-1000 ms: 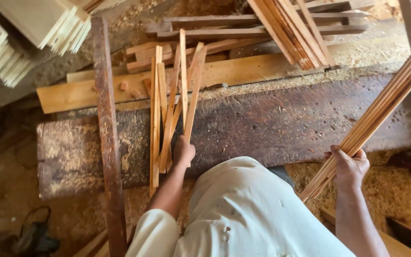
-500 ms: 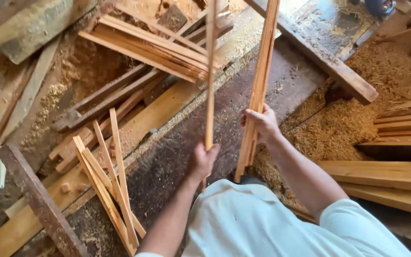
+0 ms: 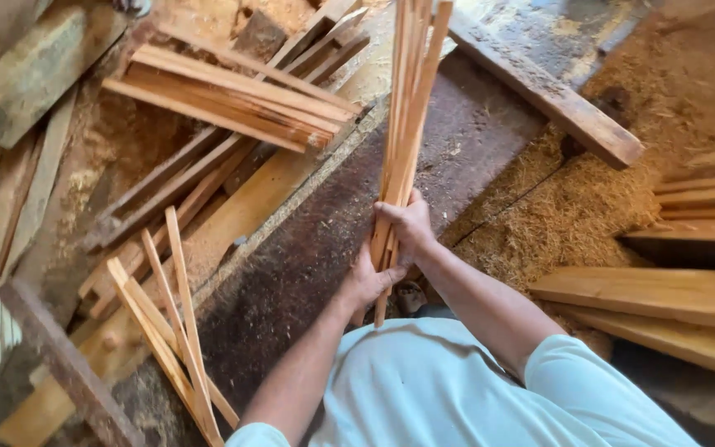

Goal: Organizing and sorting various wooden pieces, including thin strips and larger boards, in a workshop environment.

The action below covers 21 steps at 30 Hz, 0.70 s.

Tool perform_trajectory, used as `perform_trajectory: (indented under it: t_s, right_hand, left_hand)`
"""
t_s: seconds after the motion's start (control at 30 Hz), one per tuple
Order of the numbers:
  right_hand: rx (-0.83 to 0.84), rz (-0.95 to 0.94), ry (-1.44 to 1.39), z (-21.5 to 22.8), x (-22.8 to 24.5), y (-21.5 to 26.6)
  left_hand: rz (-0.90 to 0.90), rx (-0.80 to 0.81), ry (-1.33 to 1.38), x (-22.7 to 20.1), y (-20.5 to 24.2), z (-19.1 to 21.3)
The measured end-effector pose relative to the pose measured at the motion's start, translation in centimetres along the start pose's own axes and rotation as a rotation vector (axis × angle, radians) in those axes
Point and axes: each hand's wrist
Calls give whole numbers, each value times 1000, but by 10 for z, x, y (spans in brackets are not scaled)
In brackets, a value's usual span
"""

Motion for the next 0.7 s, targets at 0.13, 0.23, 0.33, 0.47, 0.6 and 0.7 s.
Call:
perform_trajectory:
  t_s: [0.13, 0.23, 0.33, 0.47, 0.6, 0.7]
  right_hand:
    - [59, 131, 180, -29, 34, 22]
    - [172, 223, 96, -37, 45, 38]
    - [319, 81, -26, -26, 22, 10]
    - [298, -119, -17, -8, -15, -30]
    - [-36, -309, -11, 21, -39, -49]
    - [-107, -287, 154, 92, -98, -106]
  left_hand:
    - [29, -139, 62, 14, 1, 1]
    - [146, -168, -106, 20, 8, 2]
    - [62, -262, -119, 11, 24, 7]
    - [-47, -326, -161, 49, 38, 7]
    - [-38, -639, -157, 115, 90, 19]
    - [308, -898, 128, 168, 157, 20]
Point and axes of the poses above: each hand's wrist, its own y-axis away from the middle knuckle, its own z-axis out of the back of the hand, x = y × z
